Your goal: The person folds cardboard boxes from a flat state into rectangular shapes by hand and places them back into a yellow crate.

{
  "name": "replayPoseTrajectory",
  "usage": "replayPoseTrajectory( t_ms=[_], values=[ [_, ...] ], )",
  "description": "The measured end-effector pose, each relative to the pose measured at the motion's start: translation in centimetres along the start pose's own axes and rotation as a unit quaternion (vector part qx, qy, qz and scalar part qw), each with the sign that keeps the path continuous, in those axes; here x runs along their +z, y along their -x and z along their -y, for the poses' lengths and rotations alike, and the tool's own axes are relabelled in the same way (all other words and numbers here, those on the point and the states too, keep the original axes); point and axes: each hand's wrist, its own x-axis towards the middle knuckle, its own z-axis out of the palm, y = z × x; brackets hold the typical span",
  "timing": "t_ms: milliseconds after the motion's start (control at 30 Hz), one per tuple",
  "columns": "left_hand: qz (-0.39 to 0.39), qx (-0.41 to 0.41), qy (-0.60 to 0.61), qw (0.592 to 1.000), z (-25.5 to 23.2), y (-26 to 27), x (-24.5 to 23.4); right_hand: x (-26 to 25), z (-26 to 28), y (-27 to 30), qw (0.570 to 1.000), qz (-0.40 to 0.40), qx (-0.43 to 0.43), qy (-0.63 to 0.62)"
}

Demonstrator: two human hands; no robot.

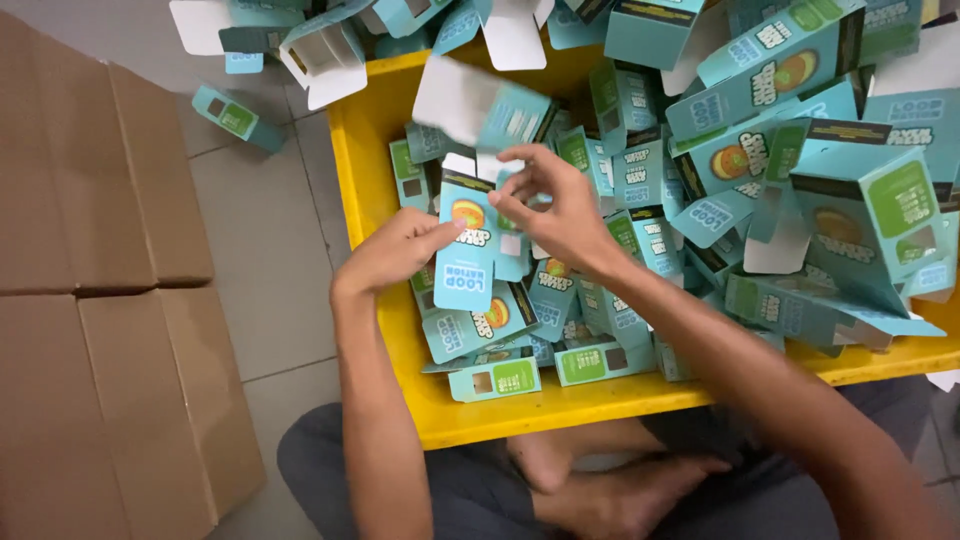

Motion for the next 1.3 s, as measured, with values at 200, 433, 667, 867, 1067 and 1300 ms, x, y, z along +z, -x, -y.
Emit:
replayPoseTrajectory(
  t_ms=[200, 433, 667, 867, 1067, 1300],
  values=[
    [0.041, 0.201, 0.175, 0.963, 5.0, -2.7, 0.9, -0.6, 0.2, -0.2, 0.974, -0.015, -0.192, 0.117],
    [-0.006, 0.283, 0.368, 0.886, 0.9, -6.2, 5.6, -2.9, 2.1, -0.6, 0.955, -0.072, -0.249, 0.142],
    [0.001, 0.119, 0.639, 0.760, 2.8, -10.9, 8.8, -4.8, 1.6, -0.8, 0.902, -0.075, -0.318, 0.283],
    [0.018, 0.078, 0.507, 0.858, 2.0, -10.9, 7.5, -5.8, -0.1, -1.7, 0.892, -0.056, -0.341, 0.292],
    [0.012, 0.237, 0.338, 0.911, -0.5, -10.0, 6.0, -6.5, 0.9, -2.1, 0.911, -0.065, -0.321, 0.251],
    [-0.106, 0.152, 0.034, 0.982, -3.8, -8.6, 4.6, -6.3, 2.4, -1.4, 0.937, -0.054, -0.281, 0.199]
  ],
)
